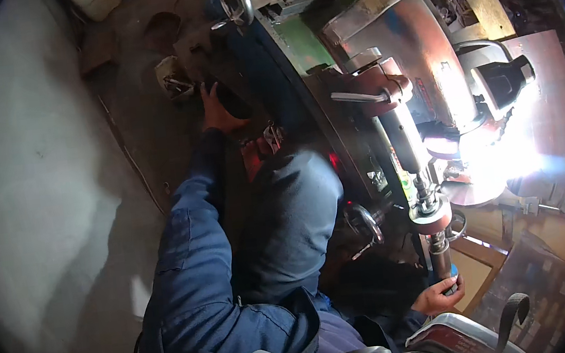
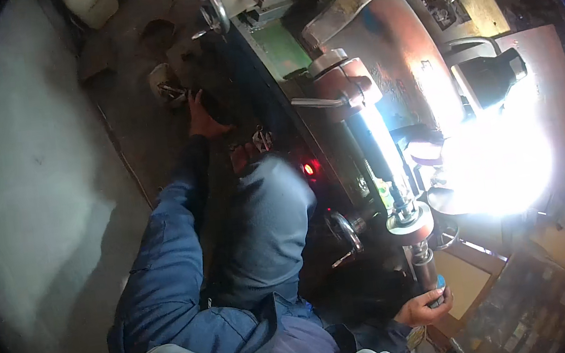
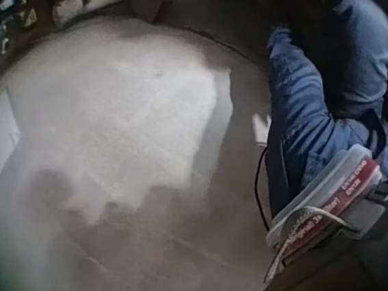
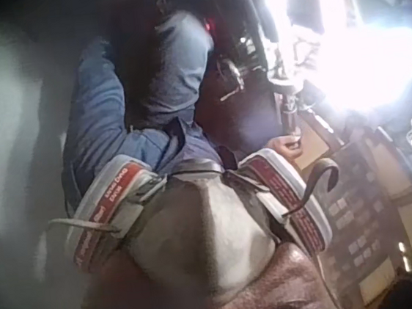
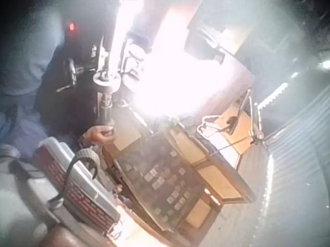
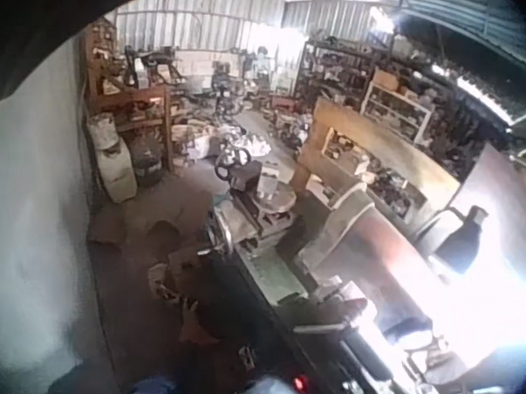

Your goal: The person measures a metal component with calipers, operates a lathe machine to grind or shape the component, and cleans a small metal part with a cloth.

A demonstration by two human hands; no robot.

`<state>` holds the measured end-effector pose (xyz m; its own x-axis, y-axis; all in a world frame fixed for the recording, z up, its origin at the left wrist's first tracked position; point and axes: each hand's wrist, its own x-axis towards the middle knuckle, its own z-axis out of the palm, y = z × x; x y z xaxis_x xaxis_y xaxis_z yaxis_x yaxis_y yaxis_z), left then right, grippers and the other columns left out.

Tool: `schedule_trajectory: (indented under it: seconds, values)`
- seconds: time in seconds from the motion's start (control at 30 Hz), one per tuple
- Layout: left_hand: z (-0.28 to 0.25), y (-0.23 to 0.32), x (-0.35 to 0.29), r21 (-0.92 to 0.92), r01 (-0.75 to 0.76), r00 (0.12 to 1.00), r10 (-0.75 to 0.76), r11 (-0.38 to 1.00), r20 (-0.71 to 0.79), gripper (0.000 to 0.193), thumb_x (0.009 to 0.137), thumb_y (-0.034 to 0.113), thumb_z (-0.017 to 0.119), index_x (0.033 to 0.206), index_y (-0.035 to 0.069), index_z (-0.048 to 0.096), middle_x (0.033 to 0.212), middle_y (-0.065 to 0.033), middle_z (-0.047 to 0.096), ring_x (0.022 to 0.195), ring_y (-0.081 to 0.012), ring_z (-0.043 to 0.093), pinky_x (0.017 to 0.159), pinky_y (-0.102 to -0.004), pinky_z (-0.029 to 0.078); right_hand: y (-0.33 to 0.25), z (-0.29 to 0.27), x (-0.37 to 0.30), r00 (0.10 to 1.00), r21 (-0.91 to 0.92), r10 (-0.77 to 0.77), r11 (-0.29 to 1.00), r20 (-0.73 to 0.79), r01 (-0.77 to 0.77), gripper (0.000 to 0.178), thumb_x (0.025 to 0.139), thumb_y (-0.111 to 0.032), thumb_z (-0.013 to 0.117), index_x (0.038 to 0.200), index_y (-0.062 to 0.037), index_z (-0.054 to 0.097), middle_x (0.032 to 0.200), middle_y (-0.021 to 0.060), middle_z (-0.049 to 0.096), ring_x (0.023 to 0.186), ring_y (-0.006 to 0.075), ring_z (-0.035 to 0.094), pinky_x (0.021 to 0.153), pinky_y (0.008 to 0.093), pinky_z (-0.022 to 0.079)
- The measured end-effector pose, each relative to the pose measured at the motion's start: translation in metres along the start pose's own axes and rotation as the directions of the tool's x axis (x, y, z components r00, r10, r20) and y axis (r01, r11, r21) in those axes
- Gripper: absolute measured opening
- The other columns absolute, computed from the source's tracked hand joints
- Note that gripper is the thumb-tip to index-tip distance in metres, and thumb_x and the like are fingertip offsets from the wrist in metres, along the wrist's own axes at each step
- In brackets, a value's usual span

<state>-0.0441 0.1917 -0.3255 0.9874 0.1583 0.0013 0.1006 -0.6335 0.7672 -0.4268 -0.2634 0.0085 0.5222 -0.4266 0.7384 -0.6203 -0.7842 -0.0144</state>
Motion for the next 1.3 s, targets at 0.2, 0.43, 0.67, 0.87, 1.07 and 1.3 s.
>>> schedule_trajectory:
  seconds: [0.2, 0.43, 0.67, 0.87, 1.07, 1.3]
  values:
    - [0.017, -0.053, -0.032, -0.437, 0.156, 0.985, -0.106, 0.886, 0.137, 0.135, 0.051, 0.022, 0.094, 0.151, 0.006, 0.004, 0.153, -0.0211, 0.026, 0.142, -0.0352, 0.031, 0.117, -0.0417, 0.031, -0.002, 0.000, -0.017, 0.995, -0.042, -0.062, 0.997, -0.075, 0.059, 0.024, 0.099, -0.016, 0.054, 0.109, 0.0034, 0.063, 0.107, 0.0182, 0.065, 0.099, 0.0350, 0.063, 0.091, 0.0443, 0.048]
    - [0.039, -0.046, 0.001, -0.126, 0.239, 0.949, -0.204, 0.963, 0.239, 0.129, 0.059, 0.019, 0.089, 0.153, 0.014, 0.001, 0.150, -0.0186, 0.037, 0.135, -0.0291, 0.043, 0.108, -0.0396, 0.043, -0.005, -0.002, -0.015, 0.997, -0.041, -0.053, 0.998, -0.057, 0.051, 0.023, 0.098, -0.015, 0.055, 0.110, 0.0030, 0.063, 0.107, 0.0175, 0.065, 0.099, 0.0346, 0.063, 0.091, 0.0445, 0.049]
    - [0.071, -0.098, -0.037, -0.421, 0.301, 0.928, -0.364, 0.856, -0.075, 0.094, 0.082, 0.038, 0.076, 0.151, 0.004, 0.023, 0.146, -0.0162, 0.044, 0.134, -0.0252, 0.042, 0.110, -0.0359, 0.038, -0.017, -0.003, -0.001, 0.993, 0.066, -0.071, 0.995, -0.090, 0.077, 0.021, 0.097, -0.014, 0.057, 0.110, 0.0026, 0.063, 0.106, 0.0179, 0.065, 0.099, 0.0363, 0.062, 0.089, 0.0458, 0.049]
    - [0.004, -0.007, -0.154, -0.736, 0.666, 0.681, -0.503, 0.124, 0.532, 0.087, 0.085, 0.046, 0.070, 0.148, 0.002, 0.029, 0.146, -0.0151, 0.044, 0.134, -0.0251, 0.042, 0.110, -0.0350, 0.037, -0.016, -0.018, -0.001, 0.996, 0.093, -0.089, 0.991, -0.031, 0.091, 0.028, 0.096, -0.020, 0.053, 0.111, 0.0023, 0.062, 0.108, 0.0187, 0.065, 0.102, 0.0376, 0.060, 0.099, 0.0486, 0.043]
    - [-0.110, 0.118, -0.219, -0.548, 0.828, 0.553, -0.333, 0.120, 0.763, 0.082, 0.089, 0.054, 0.064, 0.146, 0.001, 0.035, 0.146, -0.0139, 0.044, 0.134, -0.0249, 0.043, 0.111, -0.0341, 0.035, -0.005, -0.066, 0.000, 0.987, 0.400, 0.084, 0.907, 0.134, -0.131, 0.040, 0.097, -0.018, 0.051, 0.130, 0.0051, 0.050, 0.134, 0.0234, 0.050, 0.124, 0.0381, 0.051, 0.107, 0.0481, 0.037]
    - [-0.143, 0.196, -0.192, -0.073, 0.017, 0.915, 0.014, 0.997, 0.404, 0.083, 0.089, 0.048, 0.068, 0.143, -0.006, 0.038, 0.145, -0.0192, 0.044, 0.132, -0.0298, 0.044, 0.112, -0.0357, 0.032, 0.133, -0.072, -0.095, 0.799, 0.239, 0.597, 0.767, 0.073, -0.595, 0.051, 0.101, -0.024, 0.048, 0.138, 0.0095, 0.037, 0.139, 0.0292, 0.042, 0.130, 0.0394, 0.044, 0.112, 0.0453, 0.032]
